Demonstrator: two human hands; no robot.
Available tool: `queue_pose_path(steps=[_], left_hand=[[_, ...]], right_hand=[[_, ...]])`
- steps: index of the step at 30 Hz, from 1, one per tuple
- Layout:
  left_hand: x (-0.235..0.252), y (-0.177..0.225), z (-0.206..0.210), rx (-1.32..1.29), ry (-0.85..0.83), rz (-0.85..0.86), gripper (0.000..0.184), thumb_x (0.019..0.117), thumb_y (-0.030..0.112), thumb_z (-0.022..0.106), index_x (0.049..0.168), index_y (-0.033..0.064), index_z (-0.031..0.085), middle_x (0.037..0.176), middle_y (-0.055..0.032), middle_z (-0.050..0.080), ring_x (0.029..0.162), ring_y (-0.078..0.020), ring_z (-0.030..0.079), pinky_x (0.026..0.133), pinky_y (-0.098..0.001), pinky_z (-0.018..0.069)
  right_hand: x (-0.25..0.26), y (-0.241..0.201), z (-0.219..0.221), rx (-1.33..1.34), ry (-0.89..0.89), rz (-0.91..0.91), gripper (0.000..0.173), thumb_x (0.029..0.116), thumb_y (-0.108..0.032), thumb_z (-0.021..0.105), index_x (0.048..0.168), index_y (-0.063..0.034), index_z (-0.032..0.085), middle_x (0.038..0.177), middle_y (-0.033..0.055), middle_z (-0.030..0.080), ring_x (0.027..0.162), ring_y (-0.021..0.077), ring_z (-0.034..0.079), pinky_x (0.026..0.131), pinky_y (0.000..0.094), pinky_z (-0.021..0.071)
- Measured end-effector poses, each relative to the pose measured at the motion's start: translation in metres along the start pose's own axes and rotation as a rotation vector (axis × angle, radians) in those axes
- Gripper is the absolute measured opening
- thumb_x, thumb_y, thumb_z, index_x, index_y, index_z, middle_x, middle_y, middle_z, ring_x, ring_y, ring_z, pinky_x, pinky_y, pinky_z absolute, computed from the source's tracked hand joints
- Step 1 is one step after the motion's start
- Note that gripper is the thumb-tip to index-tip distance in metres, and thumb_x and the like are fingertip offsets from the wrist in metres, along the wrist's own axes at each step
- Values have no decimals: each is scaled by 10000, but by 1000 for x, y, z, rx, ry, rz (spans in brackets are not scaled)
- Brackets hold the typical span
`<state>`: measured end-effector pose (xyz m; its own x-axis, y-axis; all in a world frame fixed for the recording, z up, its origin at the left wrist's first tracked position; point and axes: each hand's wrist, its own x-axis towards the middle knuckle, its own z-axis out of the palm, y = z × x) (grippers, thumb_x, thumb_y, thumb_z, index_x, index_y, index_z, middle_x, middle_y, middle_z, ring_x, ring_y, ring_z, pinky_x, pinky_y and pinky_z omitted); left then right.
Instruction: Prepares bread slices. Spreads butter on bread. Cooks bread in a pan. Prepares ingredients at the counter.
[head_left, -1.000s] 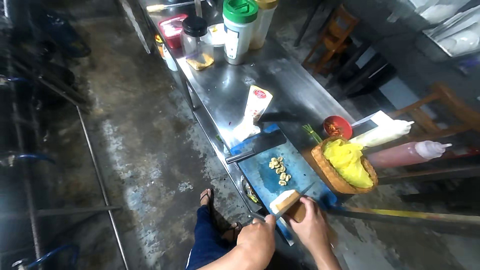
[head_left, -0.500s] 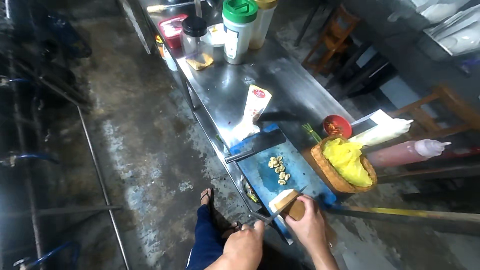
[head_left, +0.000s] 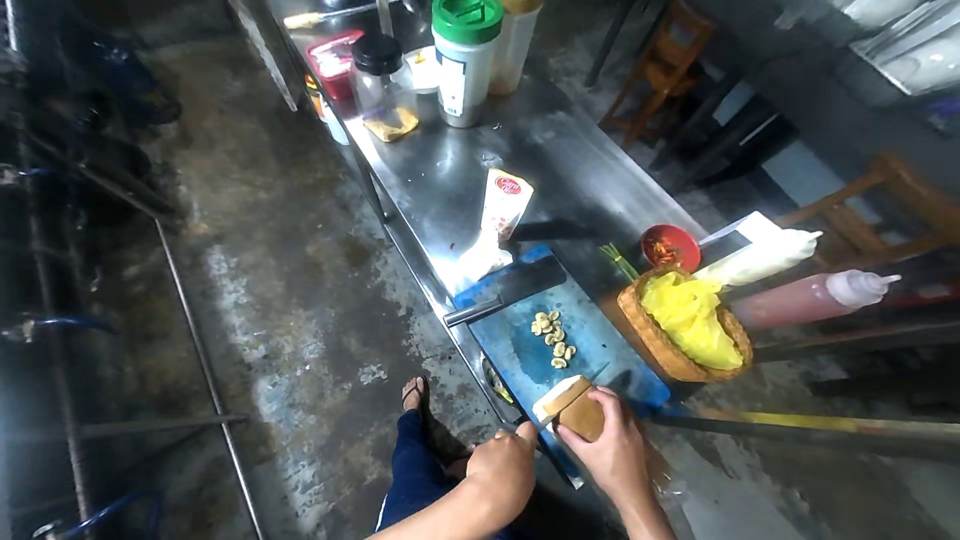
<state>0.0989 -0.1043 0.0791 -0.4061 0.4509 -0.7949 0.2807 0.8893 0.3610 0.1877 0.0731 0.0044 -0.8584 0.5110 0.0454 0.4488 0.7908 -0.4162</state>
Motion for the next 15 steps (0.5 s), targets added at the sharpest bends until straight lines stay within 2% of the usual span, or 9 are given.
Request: queue_pose_path(steps=[5, 8, 10, 12, 15], left_hand=[[38, 6, 8, -30, 20, 70, 463, 1055, 100, 445, 1506, 199, 408, 1221, -213, 672, 1111, -435, 687, 861, -632, 575], [43, 5, 11, -30, 17, 77, 502, 1041, 94, 470, 1522, 206, 385, 1230, -229, 669, 1107, -447, 685, 858, -642, 571], [44, 4, 12, -27, 26, 82, 493, 1043, 94, 468, 1516, 205, 386, 1220, -233, 669, 1099, -451, 687, 853, -641, 573], [44, 3, 14, -27, 32, 90, 504, 1037, 77, 469, 1519, 200, 387, 1217, -236, 670, 1095, -455, 688, 848, -638, 576], [41, -1, 15, -24, 41, 90, 476, 1031, 99, 489, 1492, 189, 409, 1219, -225, 672, 1091, -447, 692, 846, -639, 576]], right_hand=[[1, -2, 1, -4, -17, 3, 826, 678, -493, 914, 1345, -116, 605, 1436, 132, 581, 1320, 314, 569, 1065, 507, 511], [6, -7, -4, -108, -61, -57, 919, 729, -513, 873, 1512, -198, 511, 1588, 148, 425, 1401, 392, 474, 1105, 568, 455], [10, -11, -6, -213, -114, -162, 836, 791, -516, 810, 1537, -316, 489, 1666, 136, 304, 1471, 425, 367, 1151, 622, 371], [14, -13, -4, -293, -191, -256, 678, 885, -531, 706, 1518, -443, 482, 1703, 87, 248, 1555, 398, 224, 1212, 683, 214], [18, -11, -2, -334, -267, -285, 559, 971, -614, 562, 1511, -509, 459, 1709, 30, 247, 1580, 361, 163, 1226, 691, 155]])
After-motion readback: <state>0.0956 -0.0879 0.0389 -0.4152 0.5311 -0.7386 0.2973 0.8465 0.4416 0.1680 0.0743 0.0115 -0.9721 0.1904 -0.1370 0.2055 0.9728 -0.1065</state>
